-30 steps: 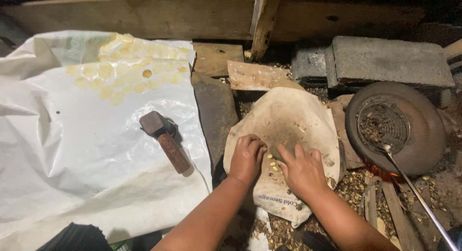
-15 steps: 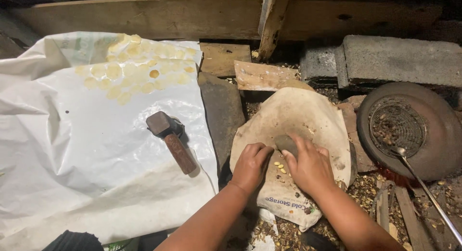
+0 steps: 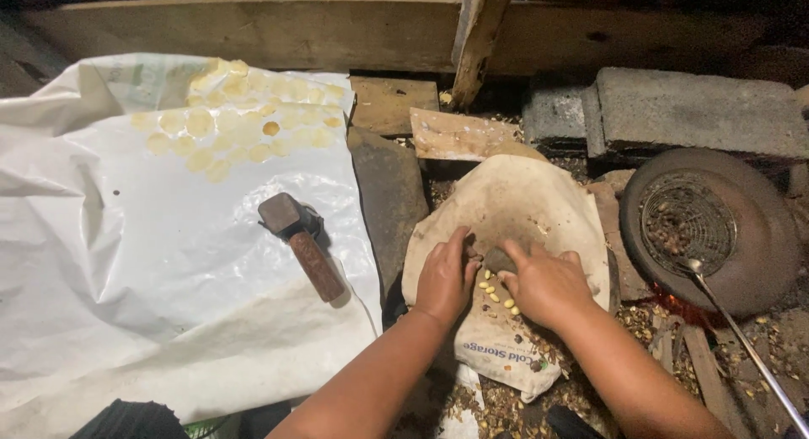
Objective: Cracking nuts with a stone and flattening them into discs using a hammer on a plastic sheet.
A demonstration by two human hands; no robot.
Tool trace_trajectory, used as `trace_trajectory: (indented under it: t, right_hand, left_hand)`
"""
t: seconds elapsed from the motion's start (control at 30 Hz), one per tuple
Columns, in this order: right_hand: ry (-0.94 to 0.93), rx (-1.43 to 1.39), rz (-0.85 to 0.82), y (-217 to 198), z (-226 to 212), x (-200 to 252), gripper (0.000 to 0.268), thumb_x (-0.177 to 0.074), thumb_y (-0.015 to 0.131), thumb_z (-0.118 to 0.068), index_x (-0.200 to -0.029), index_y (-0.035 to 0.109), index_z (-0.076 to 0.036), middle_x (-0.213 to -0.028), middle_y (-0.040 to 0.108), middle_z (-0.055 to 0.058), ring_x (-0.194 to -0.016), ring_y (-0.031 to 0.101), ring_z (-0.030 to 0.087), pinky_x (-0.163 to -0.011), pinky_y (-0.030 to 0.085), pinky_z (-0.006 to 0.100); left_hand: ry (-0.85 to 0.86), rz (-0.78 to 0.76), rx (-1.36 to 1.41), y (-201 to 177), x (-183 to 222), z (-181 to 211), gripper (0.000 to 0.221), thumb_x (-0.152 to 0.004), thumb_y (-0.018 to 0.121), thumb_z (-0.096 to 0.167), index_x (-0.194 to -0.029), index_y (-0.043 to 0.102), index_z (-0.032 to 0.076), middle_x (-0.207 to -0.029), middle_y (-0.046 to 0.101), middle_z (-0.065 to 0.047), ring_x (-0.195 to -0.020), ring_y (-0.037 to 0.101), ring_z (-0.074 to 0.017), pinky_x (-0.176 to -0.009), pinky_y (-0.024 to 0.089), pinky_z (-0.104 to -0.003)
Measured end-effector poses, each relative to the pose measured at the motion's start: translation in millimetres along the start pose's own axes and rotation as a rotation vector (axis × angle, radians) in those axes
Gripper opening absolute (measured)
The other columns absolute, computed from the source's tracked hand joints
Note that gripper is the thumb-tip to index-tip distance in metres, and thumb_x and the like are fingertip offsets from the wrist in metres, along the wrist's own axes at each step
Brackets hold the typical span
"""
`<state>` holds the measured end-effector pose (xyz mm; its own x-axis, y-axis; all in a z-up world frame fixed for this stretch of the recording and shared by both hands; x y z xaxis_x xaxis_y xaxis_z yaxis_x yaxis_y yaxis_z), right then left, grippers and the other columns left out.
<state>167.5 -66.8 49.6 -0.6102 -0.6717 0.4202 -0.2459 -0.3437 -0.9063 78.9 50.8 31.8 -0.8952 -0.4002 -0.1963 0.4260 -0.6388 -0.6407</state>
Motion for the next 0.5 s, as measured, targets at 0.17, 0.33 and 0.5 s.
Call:
trace_trajectory:
  t: [0.17,0.33,0.5]
  right_hand:
    - [-0.011,-0.366,0.459,-27.8,-12.6,18.6,0.053,-0.098,0.055,-0.042,-0.146,0.047,-0.02,-0.106,0.068,0.02,-0.1,0.071,0.041,-0.097,0.044,0.049]
    - [-0.049,-0.192,0.34,-8.7,-14.6,7.7,0.051,-0.093,0.057,-0.045,-0.141,0.048,-0.03,-0.103,0.067,0.011,-0.097,0.073,0.034,-0.102,0.041,0.048]
    - [0.221,-0.497,0.017,35.5,18.3,-10.3,0.063,-0.098,0.05,-0.052,-0.153,0.032,-0.028,-0.129,0.064,0.026,-0.12,0.064,0.047,-0.107,0.041,0.063]
  left_hand:
    - [-0.008,0.05,-0.123,-5.1,20.3,-10.2,0.06,-0.09,0.071,0.021,-0.143,0.045,0.007,-0.121,0.06,-0.012,-0.114,0.055,-0.0326,-0.101,0.045,-0.044]
    - [0.059,-0.028,-0.1,-13.8,20.4,-9.4,0.032,-0.098,0.065,0.02,-0.128,0.054,0.013,-0.112,0.055,-0.007,-0.109,0.057,-0.0297,-0.097,0.049,-0.041]
    - [0.151,-0.077,-0.064,-4.2,22.1,-6.8,0.021,-0.103,0.059,0.018,-0.124,0.06,0.016,-0.111,0.057,-0.006,-0.113,0.059,-0.0275,-0.1,0.051,-0.035]
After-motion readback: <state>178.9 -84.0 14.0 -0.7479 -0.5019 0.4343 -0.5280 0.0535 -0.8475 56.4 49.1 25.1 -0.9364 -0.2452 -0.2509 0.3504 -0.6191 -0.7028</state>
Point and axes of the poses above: each hand's wrist, its own x-axis away from the middle knuckle, its own y-axis out of the palm, z = x × y, the point moved 8 cm from there along -x, towards the middle knuckle
